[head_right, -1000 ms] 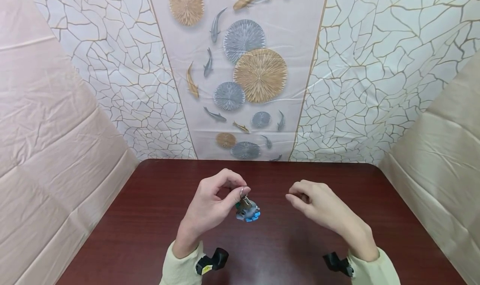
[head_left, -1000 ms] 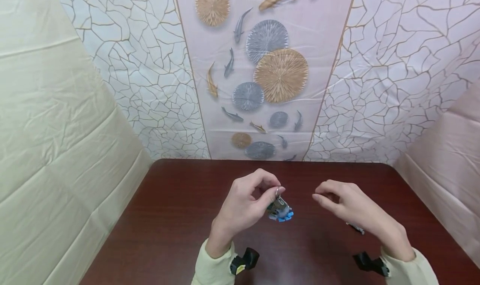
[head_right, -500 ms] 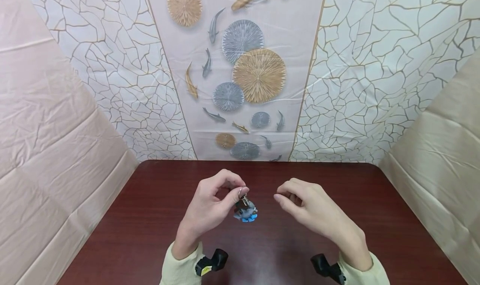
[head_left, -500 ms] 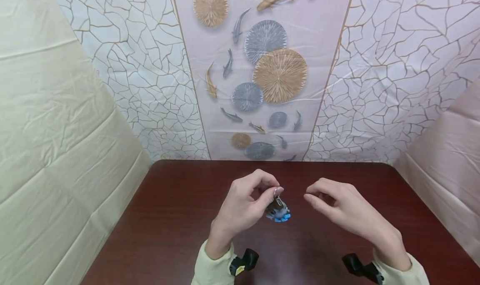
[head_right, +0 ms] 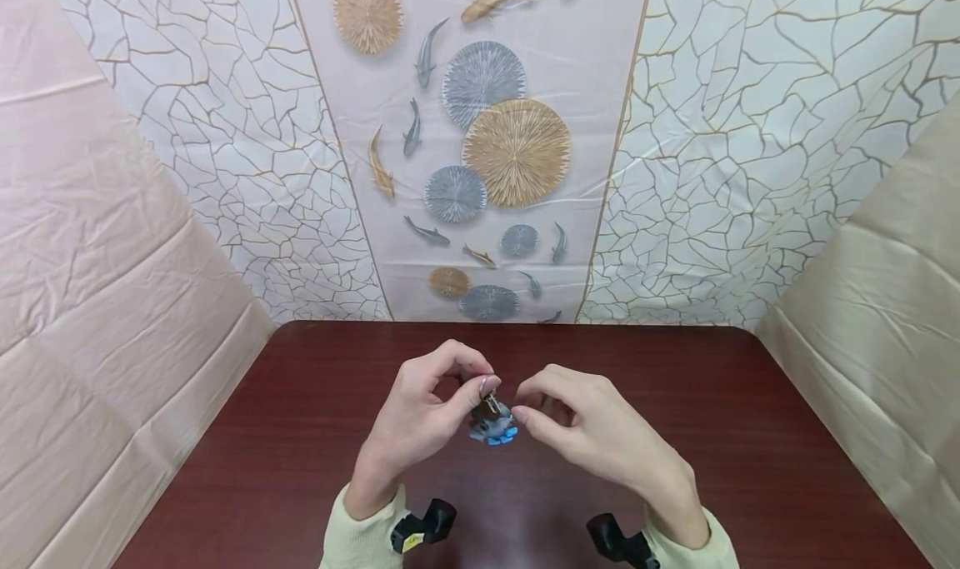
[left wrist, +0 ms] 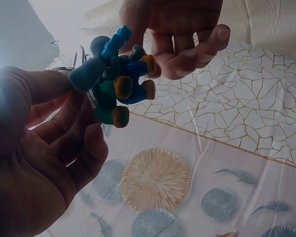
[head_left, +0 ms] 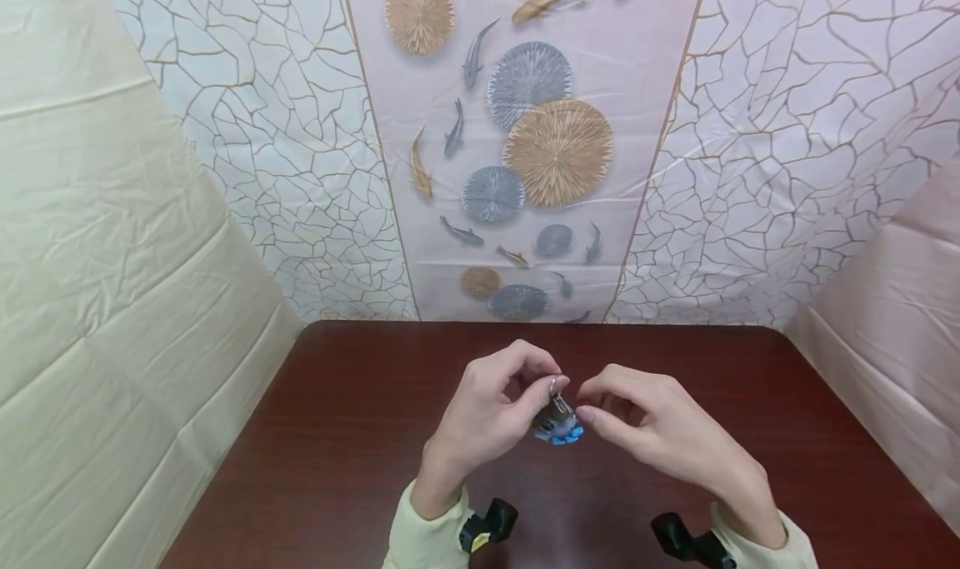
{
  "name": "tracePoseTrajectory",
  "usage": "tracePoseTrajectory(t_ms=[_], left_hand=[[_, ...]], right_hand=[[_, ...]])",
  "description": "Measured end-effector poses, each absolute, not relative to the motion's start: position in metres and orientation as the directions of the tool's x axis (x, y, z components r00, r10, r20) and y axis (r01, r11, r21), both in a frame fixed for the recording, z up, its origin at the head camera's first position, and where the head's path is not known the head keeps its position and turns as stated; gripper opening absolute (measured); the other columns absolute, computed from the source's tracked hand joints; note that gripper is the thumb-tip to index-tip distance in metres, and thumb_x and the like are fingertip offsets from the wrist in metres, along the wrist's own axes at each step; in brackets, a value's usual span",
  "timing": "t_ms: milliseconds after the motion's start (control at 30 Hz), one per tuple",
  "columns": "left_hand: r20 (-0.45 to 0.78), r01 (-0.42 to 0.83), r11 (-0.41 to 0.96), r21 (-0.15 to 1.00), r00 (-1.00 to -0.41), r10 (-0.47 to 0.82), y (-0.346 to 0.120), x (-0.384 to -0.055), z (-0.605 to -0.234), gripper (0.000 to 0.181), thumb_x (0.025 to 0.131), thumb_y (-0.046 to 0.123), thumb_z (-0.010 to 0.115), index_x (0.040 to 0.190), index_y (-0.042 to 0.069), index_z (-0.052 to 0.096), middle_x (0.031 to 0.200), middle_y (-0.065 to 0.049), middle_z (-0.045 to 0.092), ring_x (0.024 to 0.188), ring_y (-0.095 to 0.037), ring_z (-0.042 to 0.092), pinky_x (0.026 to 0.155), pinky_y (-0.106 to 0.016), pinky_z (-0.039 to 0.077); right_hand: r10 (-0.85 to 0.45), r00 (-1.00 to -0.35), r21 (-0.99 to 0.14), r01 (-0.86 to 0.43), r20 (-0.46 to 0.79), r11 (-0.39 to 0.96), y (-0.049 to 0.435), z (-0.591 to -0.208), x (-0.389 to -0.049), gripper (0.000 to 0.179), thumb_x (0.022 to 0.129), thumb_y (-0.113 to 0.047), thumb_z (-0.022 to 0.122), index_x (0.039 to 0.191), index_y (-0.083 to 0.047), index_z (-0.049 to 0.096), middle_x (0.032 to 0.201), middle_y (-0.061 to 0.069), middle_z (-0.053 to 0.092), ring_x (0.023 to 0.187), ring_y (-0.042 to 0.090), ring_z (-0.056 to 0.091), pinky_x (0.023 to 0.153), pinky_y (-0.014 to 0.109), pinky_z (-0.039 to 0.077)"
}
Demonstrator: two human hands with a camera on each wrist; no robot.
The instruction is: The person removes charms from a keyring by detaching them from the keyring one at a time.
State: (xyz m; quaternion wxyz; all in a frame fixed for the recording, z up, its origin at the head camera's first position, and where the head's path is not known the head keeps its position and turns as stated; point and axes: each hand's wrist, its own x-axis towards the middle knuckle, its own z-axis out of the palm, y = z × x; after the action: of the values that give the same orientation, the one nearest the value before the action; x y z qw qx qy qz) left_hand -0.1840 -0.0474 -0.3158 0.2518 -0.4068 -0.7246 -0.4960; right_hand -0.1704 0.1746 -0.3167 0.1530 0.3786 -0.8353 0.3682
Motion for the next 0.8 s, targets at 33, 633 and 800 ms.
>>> tracePoseTrajectory(t_ms=[33,633,800], left_hand=[[0.768,0.839,0.176,0.515,-0.542,0.34,-0.047,-0.184,-0.316,0.009,0.09,0.006,0.069,0.094,0.009,0.062,0.082,-0.002,0.07,0.061,-0.001,0.057,0.055,-0.014,0.05],[0.785,0.862,0.191,0.47,-0.507,0.357,-0.046,-0.185,-0.316,0.01,0.09,0.004,0.067,0.096,0.009,0.061,0.081,-0.002,0.07,0.065,-0.003,0.058,0.059,-0.011,0.049],[0.804,0.883,0.179,0.434,-0.469,0.366,-0.046,-0.186,-0.316,0.006,0.091,0.004,0.065,0.095,0.008,0.063,0.084,-0.002,0.069,0.068,-0.004,0.058,0.062,-0.01,0.05]], right_hand=[[-0.523,-0.665,-0.509,-0.746,0.533,0.429,0.173,-0.317,-0.17,0.025,0.087,-0.011,0.073,0.103,-0.029,0.066,0.086,-0.016,0.064,0.068,-0.002,0.059,0.06,0.017,0.05],[-0.506,-0.61,-0.535,-0.788,0.61,0.306,0.158,-0.331,-0.173,0.029,0.086,-0.002,0.072,0.104,-0.023,0.066,0.09,-0.013,0.064,0.074,0.0,0.06,0.066,0.016,0.052],[-0.474,-0.525,-0.48,-0.848,0.706,0.224,0.155,-0.334,-0.175,0.03,0.084,0.002,0.072,0.106,-0.017,0.066,0.091,-0.005,0.064,0.076,0.001,0.057,0.066,0.016,0.049]])
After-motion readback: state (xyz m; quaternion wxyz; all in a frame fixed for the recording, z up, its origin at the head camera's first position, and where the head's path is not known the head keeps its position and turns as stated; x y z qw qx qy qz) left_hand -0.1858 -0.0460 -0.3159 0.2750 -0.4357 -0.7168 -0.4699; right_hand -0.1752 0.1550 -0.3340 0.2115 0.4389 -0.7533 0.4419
